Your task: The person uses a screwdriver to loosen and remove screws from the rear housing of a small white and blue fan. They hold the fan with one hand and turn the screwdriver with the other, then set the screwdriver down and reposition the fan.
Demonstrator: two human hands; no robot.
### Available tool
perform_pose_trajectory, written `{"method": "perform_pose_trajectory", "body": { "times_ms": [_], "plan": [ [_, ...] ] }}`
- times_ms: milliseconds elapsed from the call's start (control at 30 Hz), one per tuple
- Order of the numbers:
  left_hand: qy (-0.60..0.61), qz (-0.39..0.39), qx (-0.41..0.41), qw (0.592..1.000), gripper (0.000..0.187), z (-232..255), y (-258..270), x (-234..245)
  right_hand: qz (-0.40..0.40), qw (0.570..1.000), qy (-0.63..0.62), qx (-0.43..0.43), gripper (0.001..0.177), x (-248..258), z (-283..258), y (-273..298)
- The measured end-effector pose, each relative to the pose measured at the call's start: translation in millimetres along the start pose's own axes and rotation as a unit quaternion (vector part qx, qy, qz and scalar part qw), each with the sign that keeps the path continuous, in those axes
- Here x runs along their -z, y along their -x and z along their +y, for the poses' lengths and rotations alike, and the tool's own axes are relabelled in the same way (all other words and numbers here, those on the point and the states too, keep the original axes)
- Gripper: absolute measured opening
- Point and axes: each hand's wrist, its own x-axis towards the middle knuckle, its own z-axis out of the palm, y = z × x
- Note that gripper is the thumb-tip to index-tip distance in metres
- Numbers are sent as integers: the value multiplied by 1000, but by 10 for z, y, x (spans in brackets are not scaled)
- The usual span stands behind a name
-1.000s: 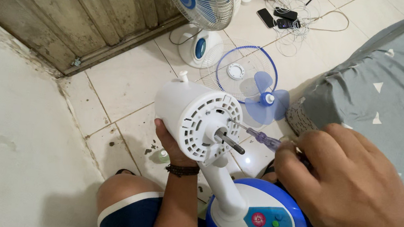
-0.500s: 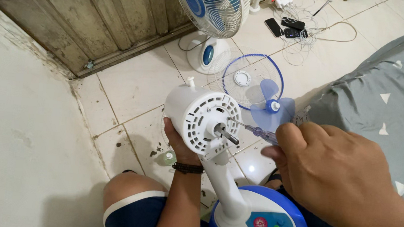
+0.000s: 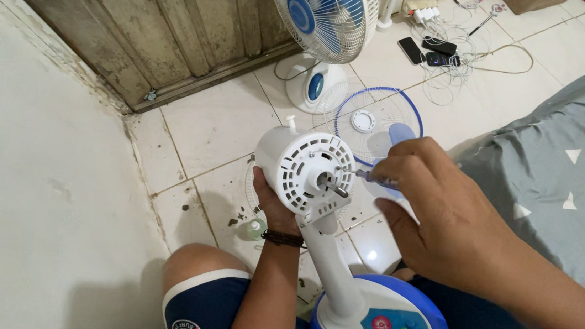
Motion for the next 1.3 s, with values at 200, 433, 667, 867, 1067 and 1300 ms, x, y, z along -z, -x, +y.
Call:
{"method": "perform_pose_trajectory", "body": {
  "times_ms": [200,433,667,867,1067,1300],
  "plan": [
    [-26,27,-22,999,83,42,10,9,-186,924,276,-187,39,49,-194,-77],
    [-25,11,-7,1000,84,74,26,-11,-84,973,215,-12,14,111,-139,-81],
    [-18,-12,8,1000,89,77,39,-59,-46,992,65,95,39,92,28,-80],
    [-15,-33,14,999,92,95,42,-71,-84,983,166,-2,35,59,-10,-74],
    [-51,-55,19,997,101,99,26,-173,-113,969,219,4,35,81,-9,-40],
    [-56,-26,18,998,104,108,13,-96,-122,956,265,11,30,26,96,-17]
  ]
}}
